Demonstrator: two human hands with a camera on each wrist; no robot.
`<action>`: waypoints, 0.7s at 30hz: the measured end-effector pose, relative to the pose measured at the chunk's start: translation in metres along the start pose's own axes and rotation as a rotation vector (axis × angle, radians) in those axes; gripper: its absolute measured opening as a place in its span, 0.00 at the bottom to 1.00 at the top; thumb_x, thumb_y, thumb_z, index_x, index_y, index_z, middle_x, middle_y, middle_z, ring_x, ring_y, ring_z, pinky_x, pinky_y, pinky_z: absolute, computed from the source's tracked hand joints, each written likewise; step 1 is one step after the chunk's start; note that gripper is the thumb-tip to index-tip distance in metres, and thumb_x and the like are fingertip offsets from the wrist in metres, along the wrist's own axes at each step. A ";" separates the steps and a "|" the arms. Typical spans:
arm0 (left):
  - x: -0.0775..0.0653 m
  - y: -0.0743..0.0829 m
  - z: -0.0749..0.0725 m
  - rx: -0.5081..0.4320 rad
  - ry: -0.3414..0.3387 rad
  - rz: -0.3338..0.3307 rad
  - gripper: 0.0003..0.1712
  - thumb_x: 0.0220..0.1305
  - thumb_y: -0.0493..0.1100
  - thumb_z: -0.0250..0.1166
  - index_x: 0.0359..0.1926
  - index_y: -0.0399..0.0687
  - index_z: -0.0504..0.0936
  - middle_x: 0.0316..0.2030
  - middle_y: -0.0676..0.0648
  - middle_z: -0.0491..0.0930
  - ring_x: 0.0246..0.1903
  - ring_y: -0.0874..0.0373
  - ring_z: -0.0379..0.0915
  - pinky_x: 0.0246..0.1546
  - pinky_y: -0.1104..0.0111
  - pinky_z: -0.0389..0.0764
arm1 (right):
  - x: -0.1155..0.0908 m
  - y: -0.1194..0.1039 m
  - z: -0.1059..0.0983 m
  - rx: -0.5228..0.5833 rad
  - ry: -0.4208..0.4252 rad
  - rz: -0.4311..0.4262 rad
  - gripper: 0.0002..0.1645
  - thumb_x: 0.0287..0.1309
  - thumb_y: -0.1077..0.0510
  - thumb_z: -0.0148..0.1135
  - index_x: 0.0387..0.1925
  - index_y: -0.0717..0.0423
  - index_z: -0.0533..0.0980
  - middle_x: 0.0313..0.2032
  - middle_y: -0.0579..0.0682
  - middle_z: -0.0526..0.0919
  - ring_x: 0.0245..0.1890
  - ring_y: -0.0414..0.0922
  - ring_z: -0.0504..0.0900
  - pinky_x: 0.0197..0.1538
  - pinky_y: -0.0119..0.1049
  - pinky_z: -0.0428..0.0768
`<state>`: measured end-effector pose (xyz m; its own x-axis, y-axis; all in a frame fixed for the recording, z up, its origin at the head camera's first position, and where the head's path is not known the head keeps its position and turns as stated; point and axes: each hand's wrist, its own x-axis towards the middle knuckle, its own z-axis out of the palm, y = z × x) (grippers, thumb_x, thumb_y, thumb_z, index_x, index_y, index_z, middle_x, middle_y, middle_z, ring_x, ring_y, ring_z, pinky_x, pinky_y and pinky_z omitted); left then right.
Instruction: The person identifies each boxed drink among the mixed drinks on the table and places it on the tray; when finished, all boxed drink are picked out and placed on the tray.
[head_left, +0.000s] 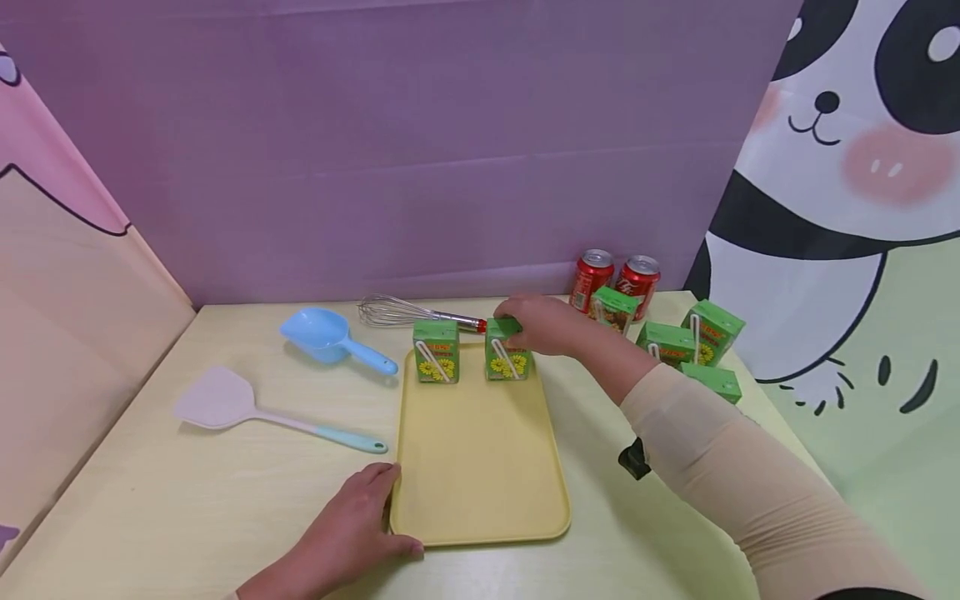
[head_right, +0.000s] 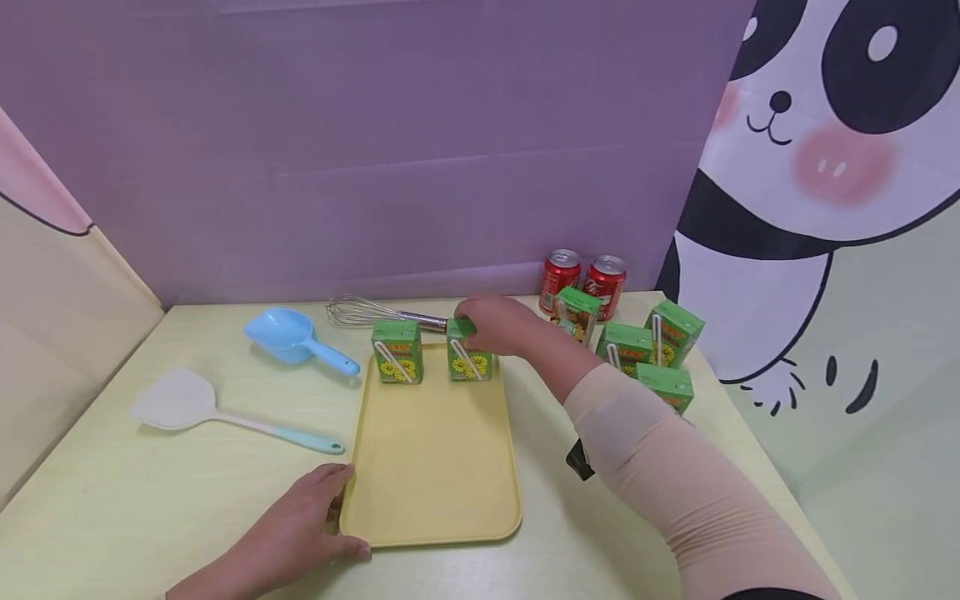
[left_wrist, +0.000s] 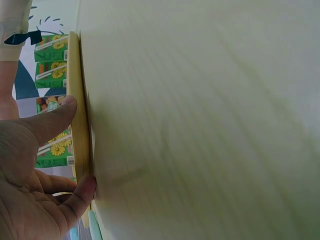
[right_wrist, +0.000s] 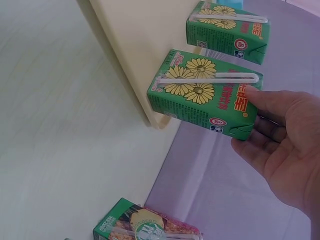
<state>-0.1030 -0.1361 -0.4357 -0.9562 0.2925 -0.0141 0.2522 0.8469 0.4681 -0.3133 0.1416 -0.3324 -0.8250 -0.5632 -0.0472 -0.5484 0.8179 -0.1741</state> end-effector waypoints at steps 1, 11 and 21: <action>0.000 0.000 0.000 0.002 0.000 -0.001 0.59 0.38 0.61 0.81 0.65 0.29 0.69 0.62 0.38 0.70 0.63 0.43 0.66 0.64 0.52 0.69 | 0.000 0.000 0.000 0.005 -0.003 0.004 0.27 0.59 0.55 0.68 0.60 0.56 0.75 0.55 0.52 0.78 0.54 0.49 0.77 0.61 0.45 0.76; 0.000 0.003 -0.002 0.001 -0.007 -0.004 0.60 0.37 0.61 0.81 0.65 0.29 0.69 0.62 0.38 0.71 0.63 0.43 0.66 0.64 0.51 0.70 | -0.007 0.014 -0.009 0.055 -0.011 0.014 0.35 0.61 0.46 0.66 0.65 0.55 0.70 0.61 0.52 0.76 0.61 0.50 0.74 0.64 0.48 0.73; -0.002 0.002 -0.002 0.005 0.013 0.008 0.59 0.37 0.61 0.81 0.64 0.29 0.69 0.62 0.38 0.71 0.63 0.42 0.67 0.64 0.51 0.70 | -0.029 0.058 -0.049 0.036 0.079 0.191 0.36 0.62 0.46 0.65 0.66 0.59 0.68 0.59 0.58 0.75 0.58 0.54 0.73 0.62 0.54 0.73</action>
<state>-0.1008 -0.1364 -0.4328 -0.9560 0.2932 0.0014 0.2605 0.8470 0.4635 -0.3281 0.2111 -0.2927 -0.9224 -0.3862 -0.0058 -0.3769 0.9034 -0.2043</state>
